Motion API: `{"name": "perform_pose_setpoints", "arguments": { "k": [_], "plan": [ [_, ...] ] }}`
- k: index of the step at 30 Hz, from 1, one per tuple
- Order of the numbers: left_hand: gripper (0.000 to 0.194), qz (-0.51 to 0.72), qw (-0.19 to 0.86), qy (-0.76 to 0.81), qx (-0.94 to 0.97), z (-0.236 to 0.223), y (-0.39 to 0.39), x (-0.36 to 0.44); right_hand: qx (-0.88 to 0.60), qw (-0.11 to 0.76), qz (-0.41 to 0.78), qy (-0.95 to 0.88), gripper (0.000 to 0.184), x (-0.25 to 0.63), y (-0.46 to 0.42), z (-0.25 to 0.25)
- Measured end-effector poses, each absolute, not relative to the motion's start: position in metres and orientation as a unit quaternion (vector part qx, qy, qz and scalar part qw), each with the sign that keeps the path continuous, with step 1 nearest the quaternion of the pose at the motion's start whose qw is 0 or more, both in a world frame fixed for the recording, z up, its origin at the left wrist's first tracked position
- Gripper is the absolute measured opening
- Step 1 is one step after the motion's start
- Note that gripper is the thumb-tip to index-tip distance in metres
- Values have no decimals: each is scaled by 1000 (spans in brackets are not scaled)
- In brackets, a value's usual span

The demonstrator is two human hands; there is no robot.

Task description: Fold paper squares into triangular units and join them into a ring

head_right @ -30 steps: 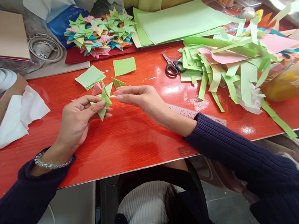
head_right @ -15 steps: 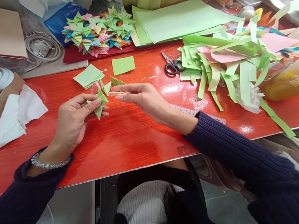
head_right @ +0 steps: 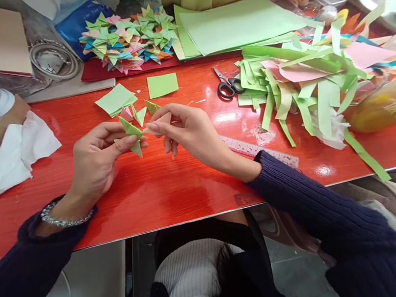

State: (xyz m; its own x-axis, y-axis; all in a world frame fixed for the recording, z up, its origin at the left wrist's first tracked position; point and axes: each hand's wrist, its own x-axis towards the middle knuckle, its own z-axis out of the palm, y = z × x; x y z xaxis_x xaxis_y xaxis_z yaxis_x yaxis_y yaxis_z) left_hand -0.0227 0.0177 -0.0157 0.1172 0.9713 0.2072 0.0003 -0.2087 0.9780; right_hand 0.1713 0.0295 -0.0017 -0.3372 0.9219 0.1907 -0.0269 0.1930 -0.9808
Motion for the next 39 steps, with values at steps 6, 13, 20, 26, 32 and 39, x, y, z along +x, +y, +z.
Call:
{"name": "perform_pose_setpoints", "arguments": {
  "k": [6,13,20,26,32,39],
  "plan": [
    [19,498,467,444,580,-17,16,-23,-343,442,544,-625,23,171,29,3],
    [18,498,458,454,580,-14,14,-22,-344,435,540,-632,23,172,28,4],
    [12,503,452,439,592,-12,12,-20,-354,429,533,-638,25,171,25,8],
    [11,490,444,446,604,-10,11,-20,-339,437,489,-675,23,172,23,1],
    [12,505,401,454,615,-12,10,-20,-360,439,365,-738,14,173,19,2],
    [10,510,377,455,625,-12,9,-21,-324,446,181,-814,15,176,18,-1]
  ]
}}
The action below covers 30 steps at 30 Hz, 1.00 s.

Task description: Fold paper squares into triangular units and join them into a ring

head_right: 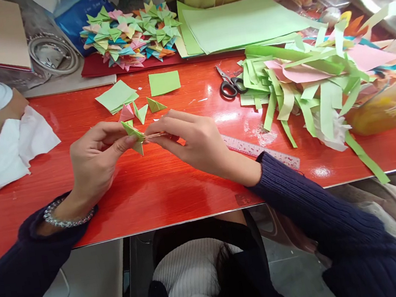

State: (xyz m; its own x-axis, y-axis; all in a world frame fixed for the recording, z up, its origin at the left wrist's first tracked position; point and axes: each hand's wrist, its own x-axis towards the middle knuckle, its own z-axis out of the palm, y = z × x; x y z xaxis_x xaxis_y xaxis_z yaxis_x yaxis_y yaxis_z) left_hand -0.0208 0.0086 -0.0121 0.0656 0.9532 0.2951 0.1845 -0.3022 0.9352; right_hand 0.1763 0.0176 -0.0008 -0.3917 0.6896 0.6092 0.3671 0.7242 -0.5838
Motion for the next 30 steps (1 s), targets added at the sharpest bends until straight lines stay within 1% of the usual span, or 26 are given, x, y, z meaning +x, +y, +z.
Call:
{"name": "perform_pose_setpoints", "arguments": {
  "k": [4,7,10,15,20,24,27,30],
  "plan": [
    [9,505,374,448,636,-12,8,-21,-260,462,87,-844,18,179,18,-3],
    [7,502,354,438,657,-11,8,-22,-247,459,70,-850,22,179,18,-4],
    [9,490,328,433,682,-10,7,-22,-253,456,87,-849,21,179,17,-5],
    [9,474,295,423,714,-11,5,-22,-273,452,149,-836,17,177,17,-4],
    [20,496,262,405,722,-15,2,-23,-298,422,205,-831,17,178,18,-1],
    [24,475,243,425,732,-17,2,-26,-292,408,207,-840,18,180,18,1],
    [22,456,189,411,767,-18,6,-31,-273,416,198,-845,19,181,19,0],
    [21,450,166,394,784,-20,9,-34,-264,422,191,-846,20,180,18,-2]
  ]
}}
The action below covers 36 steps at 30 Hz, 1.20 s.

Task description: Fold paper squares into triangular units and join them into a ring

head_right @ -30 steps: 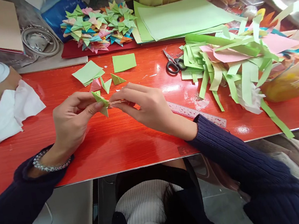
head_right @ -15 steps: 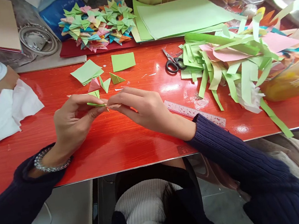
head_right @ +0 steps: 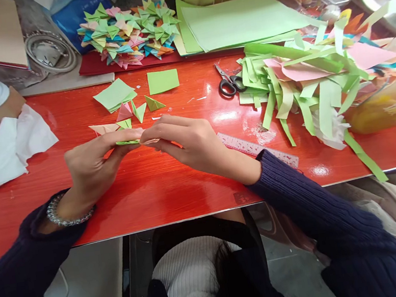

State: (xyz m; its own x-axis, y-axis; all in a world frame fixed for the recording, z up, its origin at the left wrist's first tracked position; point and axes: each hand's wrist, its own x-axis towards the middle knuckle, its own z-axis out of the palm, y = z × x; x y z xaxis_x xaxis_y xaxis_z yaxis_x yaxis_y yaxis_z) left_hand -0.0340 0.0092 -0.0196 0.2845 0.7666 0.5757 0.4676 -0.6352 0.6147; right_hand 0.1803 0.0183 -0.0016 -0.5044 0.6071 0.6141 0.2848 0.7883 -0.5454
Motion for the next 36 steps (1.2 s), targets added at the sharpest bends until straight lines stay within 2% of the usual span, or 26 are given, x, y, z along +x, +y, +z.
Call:
{"name": "perform_pose_setpoints", "arguments": {
  "k": [6,12,18,22,28,31,36],
  "plan": [
    [15,431,191,430,770,-21,10,-35,-303,417,185,-837,20,178,17,-2],
    [15,419,205,428,774,-20,9,-34,-276,398,220,-847,19,182,20,-1],
    [14,419,169,404,796,-19,8,-33,-274,421,191,-843,18,180,17,0],
    [11,417,169,423,786,-16,7,-30,-325,409,280,-806,14,176,17,0],
    [19,384,267,496,732,-10,9,-25,-366,351,498,-703,37,174,24,-5],
    [24,341,302,519,723,-6,11,-24,-378,305,522,-701,39,174,25,-7],
    [30,307,356,525,709,-3,12,-23,-385,289,551,-682,43,171,22,-10]
  ]
}}
